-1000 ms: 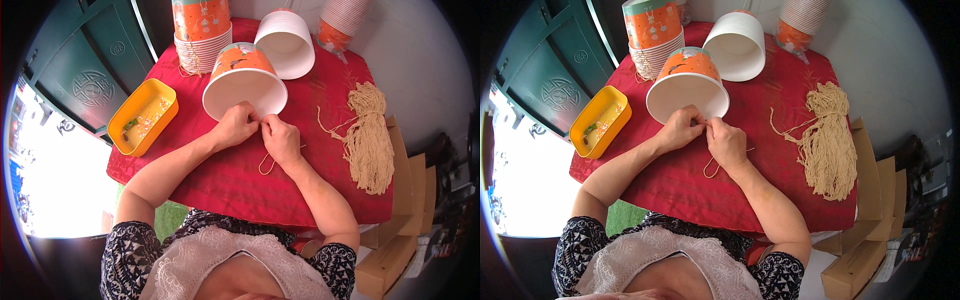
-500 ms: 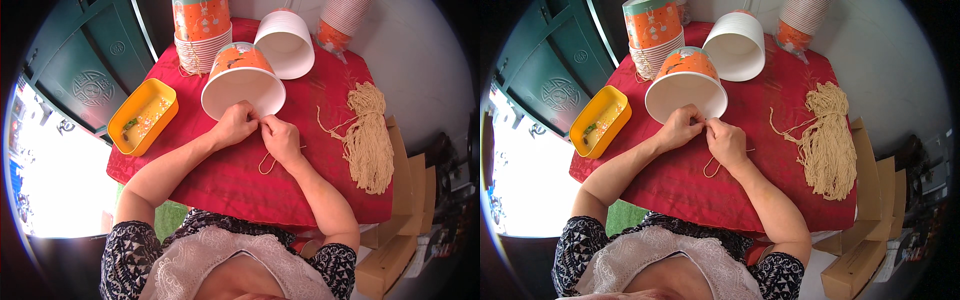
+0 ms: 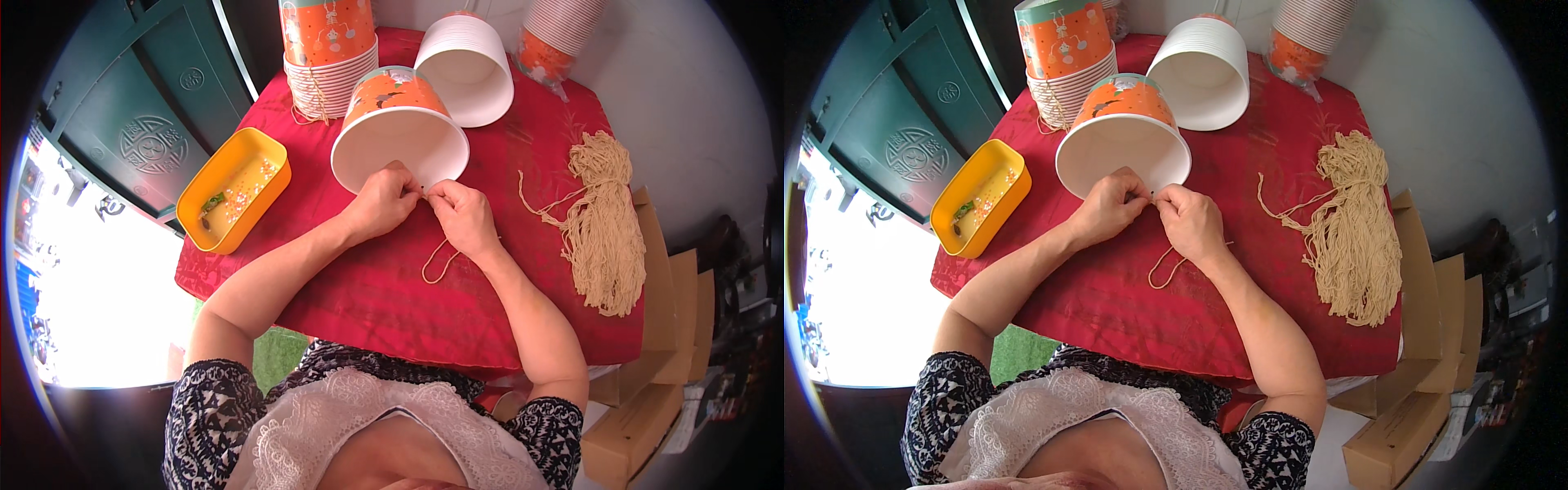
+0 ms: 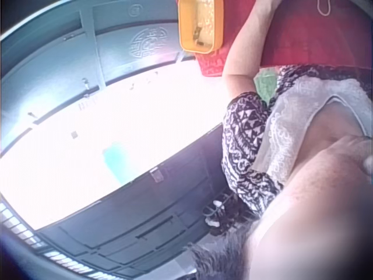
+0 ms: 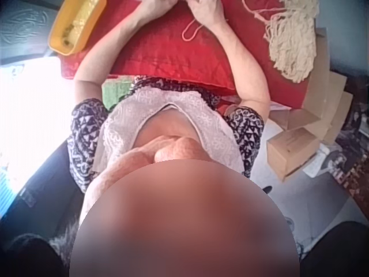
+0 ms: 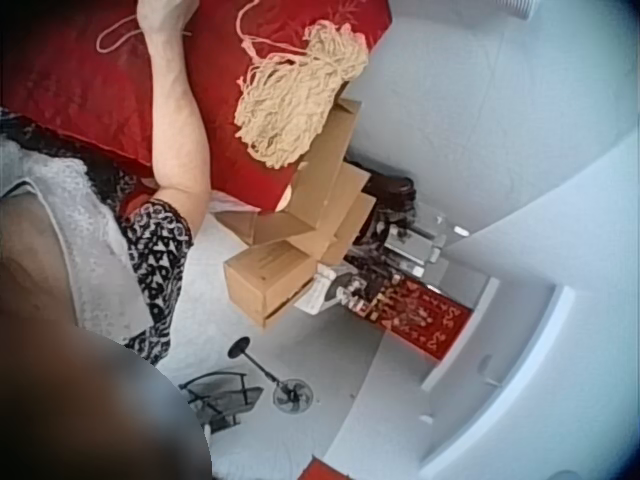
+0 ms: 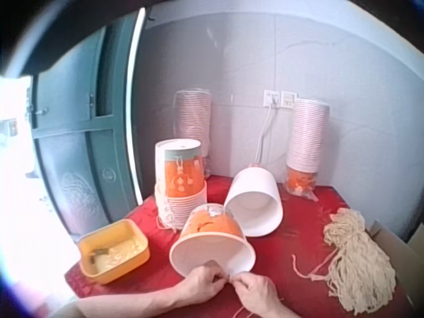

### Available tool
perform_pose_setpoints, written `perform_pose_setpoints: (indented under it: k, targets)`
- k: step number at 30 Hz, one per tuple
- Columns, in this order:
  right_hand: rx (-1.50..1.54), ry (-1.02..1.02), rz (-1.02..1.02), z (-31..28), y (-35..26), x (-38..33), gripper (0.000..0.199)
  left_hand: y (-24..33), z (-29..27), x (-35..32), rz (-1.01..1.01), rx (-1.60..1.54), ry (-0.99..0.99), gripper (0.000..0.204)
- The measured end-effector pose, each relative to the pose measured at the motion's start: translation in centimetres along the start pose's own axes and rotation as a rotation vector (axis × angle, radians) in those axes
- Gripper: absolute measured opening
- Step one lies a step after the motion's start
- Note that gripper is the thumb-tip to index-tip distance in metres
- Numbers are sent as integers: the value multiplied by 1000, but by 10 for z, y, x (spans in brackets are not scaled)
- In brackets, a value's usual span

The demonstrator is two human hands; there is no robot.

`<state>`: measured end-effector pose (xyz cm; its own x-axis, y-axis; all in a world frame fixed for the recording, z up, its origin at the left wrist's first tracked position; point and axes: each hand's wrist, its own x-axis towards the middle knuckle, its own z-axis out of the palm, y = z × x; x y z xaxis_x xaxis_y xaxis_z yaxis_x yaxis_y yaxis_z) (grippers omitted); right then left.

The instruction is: Tying decorative strings through holes in paper buckets for packaging.

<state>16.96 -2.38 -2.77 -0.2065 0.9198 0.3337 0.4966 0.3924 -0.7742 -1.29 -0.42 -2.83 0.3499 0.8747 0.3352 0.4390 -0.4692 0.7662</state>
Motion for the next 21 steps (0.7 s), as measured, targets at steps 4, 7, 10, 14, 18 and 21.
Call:
perform_pose_setpoints:
  k: [4, 7, 10, 14, 18, 21]
  targets:
    - [-13, -4, 33, 0, -1, 0, 10, 1, 1, -1, 10, -7, -8, 6]
    - [-20, 2, 45, 1, -2, 0, 14, 5, 0, -2, -15, -30, -20, 7]
    - [-38, 10, 39, 2, -1, 0, 14, 8, 1, -1, -16, -26, -25, 7]
    - [-57, 37, 24, 5, 0, -1, 12, 8, 2, 0, -9, -23, -12, 8]
    - [-105, 75, -4, 7, 0, -3, 11, 3, 4, 2, 9, -9, 19, 7]
    - [-45, 98, -47, 6, -1, -4, 10, 7, 2, 3, -33, -10, 30, 7]
